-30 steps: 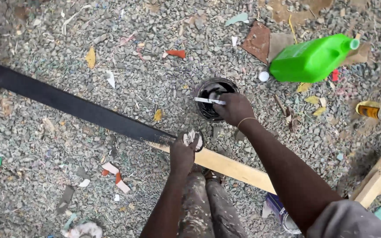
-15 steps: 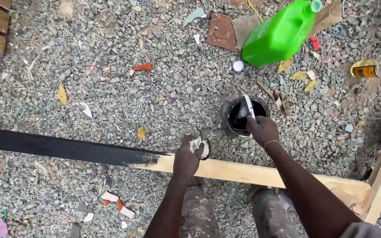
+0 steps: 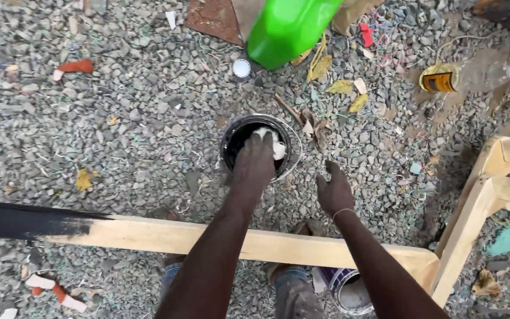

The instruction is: The person paints a wooden frame with black paint using a cloth. They repeatedly dip the cloth into a paint can and apply the paint to the frame's surface.

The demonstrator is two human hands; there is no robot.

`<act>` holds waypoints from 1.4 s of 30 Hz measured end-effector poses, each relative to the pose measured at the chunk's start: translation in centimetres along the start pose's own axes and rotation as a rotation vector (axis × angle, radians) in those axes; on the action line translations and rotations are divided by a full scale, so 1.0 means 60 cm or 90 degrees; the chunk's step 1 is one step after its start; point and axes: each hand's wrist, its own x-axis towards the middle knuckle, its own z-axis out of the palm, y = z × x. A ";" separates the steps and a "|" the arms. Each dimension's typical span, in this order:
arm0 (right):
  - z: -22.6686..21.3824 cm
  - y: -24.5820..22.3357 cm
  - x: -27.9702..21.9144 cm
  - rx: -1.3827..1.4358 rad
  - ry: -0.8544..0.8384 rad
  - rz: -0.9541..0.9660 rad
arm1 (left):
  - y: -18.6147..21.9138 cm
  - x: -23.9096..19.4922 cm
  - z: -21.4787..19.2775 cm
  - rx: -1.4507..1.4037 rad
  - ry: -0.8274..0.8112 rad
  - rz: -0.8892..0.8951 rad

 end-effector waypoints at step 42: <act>0.202 -0.184 -0.253 -0.034 -0.393 -0.096 | -0.399 -0.433 -0.164 -0.090 0.236 -0.453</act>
